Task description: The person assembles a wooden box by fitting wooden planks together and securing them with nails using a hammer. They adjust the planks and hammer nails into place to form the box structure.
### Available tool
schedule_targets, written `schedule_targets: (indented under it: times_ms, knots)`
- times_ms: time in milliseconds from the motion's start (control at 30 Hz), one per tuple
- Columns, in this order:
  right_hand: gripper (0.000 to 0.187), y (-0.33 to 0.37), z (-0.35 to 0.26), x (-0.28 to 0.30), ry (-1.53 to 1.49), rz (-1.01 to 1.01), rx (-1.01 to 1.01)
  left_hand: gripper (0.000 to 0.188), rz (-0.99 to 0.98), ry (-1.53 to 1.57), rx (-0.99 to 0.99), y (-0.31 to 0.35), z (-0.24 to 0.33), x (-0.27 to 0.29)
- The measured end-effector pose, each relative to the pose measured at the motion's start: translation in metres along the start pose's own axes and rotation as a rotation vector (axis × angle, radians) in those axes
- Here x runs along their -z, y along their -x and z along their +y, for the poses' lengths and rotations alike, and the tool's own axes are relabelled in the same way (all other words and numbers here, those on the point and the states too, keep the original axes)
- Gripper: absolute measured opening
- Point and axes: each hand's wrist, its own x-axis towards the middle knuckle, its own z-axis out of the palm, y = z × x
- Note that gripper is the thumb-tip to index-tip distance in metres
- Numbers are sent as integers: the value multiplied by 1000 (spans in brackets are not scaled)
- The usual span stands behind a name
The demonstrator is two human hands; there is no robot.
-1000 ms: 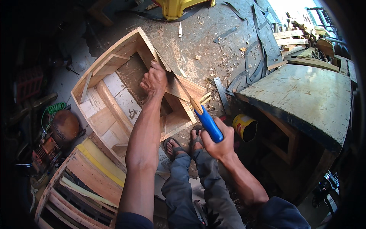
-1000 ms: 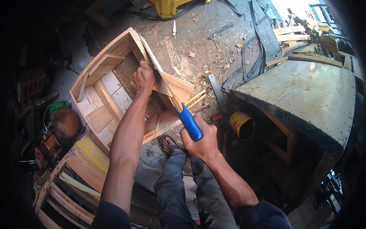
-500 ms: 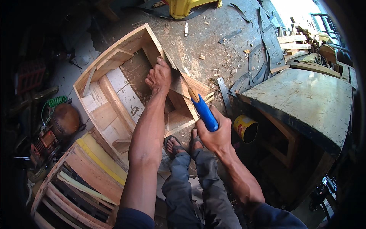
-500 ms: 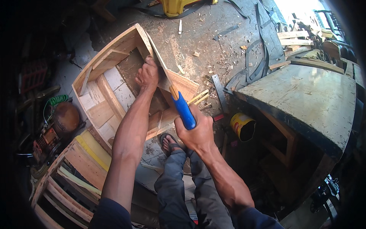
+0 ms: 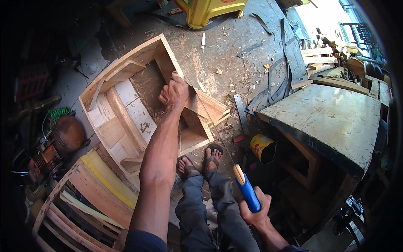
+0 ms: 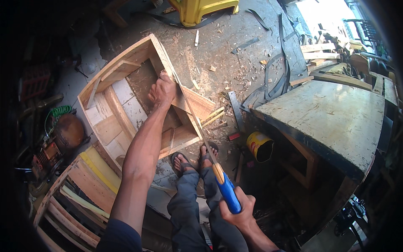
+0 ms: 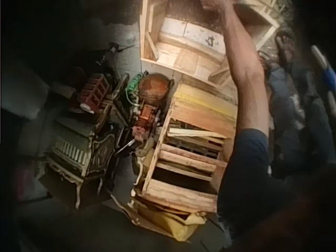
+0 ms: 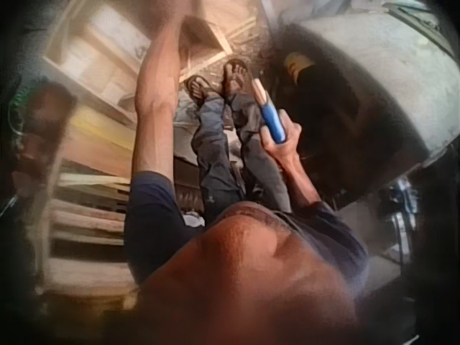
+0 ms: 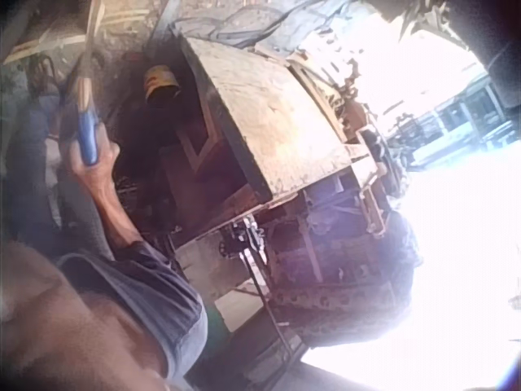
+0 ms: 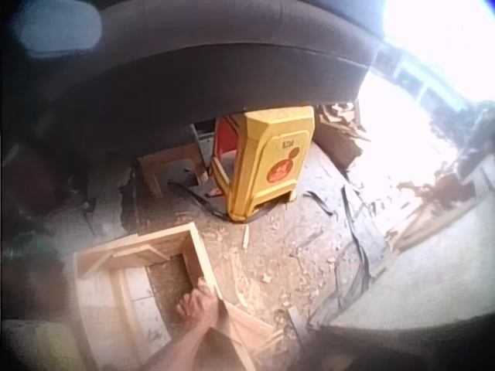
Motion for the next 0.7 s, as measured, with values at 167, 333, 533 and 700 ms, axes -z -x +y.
schedule_targets:
  times_ms: [167, 333, 533, 700]
  knots:
    - [14, -73, 2, -41, -61, 82, -64, 65, 47, -11, -35, 8, 11, 1]
    - [17, -91, -6, -53, -60, 51, -85, 64, 47, -19, -40, 11, 6, -6]
    - [9, -23, 8, -6, -14, 4, 28, 63, 41, -14, 45, 1, 2, 4]
    - [16, -133, -9, -75, -65, 72, -92, 66, 92, 12, -50, 3, 2, -12]
